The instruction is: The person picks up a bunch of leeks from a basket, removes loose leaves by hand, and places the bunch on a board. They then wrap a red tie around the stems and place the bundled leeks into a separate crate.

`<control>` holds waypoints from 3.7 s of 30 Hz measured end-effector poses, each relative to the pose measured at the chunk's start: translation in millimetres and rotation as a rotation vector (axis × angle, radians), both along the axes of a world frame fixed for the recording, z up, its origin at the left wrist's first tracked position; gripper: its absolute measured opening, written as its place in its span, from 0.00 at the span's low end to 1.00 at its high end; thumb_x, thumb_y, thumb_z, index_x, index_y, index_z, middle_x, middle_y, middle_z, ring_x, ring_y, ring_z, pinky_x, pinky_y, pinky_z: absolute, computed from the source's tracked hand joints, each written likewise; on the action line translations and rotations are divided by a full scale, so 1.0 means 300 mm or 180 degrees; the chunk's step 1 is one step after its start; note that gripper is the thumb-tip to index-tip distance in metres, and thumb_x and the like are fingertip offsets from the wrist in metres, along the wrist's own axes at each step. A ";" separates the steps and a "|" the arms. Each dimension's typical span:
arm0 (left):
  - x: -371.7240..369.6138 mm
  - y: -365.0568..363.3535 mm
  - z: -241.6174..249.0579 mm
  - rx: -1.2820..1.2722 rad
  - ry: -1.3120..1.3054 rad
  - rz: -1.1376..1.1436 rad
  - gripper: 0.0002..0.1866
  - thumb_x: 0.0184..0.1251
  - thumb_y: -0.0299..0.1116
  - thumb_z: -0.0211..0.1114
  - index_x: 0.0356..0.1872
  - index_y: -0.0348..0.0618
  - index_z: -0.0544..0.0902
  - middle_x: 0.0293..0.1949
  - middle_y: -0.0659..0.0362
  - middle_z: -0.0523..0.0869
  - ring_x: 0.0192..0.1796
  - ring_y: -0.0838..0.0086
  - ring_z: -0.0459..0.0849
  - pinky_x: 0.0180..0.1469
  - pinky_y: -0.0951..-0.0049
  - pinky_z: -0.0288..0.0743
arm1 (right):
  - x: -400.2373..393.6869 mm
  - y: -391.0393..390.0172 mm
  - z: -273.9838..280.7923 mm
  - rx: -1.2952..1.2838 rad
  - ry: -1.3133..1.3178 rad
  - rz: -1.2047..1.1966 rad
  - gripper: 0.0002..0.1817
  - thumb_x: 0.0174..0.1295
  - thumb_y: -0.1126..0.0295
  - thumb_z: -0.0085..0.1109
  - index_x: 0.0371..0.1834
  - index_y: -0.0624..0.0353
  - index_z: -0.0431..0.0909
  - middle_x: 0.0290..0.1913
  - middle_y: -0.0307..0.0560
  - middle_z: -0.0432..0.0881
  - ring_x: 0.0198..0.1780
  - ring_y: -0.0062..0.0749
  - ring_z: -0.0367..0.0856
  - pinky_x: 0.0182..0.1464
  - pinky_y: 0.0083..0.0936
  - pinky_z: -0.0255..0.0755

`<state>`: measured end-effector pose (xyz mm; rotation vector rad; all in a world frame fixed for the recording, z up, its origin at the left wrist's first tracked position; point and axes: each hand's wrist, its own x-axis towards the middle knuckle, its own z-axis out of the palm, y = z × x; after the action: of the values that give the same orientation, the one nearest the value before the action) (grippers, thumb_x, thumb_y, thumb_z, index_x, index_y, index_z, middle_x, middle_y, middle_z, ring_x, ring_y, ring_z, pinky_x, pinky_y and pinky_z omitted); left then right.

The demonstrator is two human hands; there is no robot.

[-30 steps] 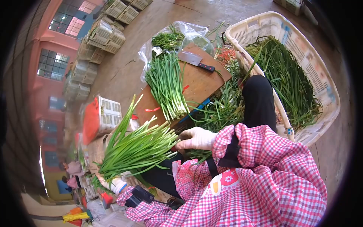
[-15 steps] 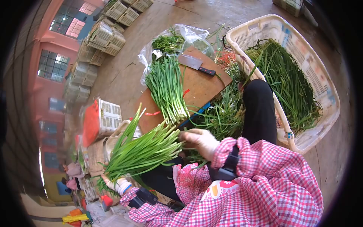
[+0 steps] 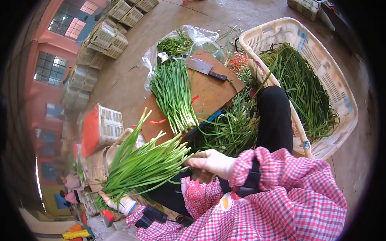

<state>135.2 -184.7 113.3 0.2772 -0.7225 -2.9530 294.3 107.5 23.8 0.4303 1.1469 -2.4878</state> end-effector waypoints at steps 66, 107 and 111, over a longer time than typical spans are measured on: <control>0.087 0.208 0.014 -0.1059 0.1158 -0.0954 0.17 0.68 0.44 0.57 0.43 0.41 0.82 0.43 0.50 0.84 0.46 0.64 0.83 0.51 0.55 0.78 | -0.093 -0.046 -0.270 0.0416 -0.0217 -0.1734 0.16 0.49 0.70 0.66 0.41 0.65 0.79 0.38 0.42 0.83 0.40 0.23 0.77 0.47 0.21 0.70; 0.008 0.061 0.068 -0.0463 0.0486 -0.1104 0.13 0.65 0.39 0.61 0.40 0.40 0.81 0.42 0.51 0.84 0.48 0.62 0.80 0.57 0.51 0.72 | -0.048 0.124 -0.249 -0.0359 0.1233 -0.0340 0.21 0.55 0.57 0.66 0.41 0.65 0.77 0.55 0.54 0.77 0.61 0.41 0.72 0.66 0.37 0.58; -0.028 -0.012 0.061 -0.0594 0.0433 -0.0613 0.12 0.64 0.37 0.61 0.43 0.42 0.81 0.41 0.52 0.84 0.47 0.62 0.81 0.55 0.52 0.74 | 0.047 0.303 -0.233 0.0347 0.1138 -0.0032 0.17 0.57 0.60 0.65 0.40 0.63 0.77 0.49 0.45 0.81 0.51 0.30 0.75 0.56 0.30 0.65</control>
<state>126.7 -188.3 131.5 -0.0083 -1.0508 -3.0121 308.3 198.5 -46.1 0.0152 1.4201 -2.5867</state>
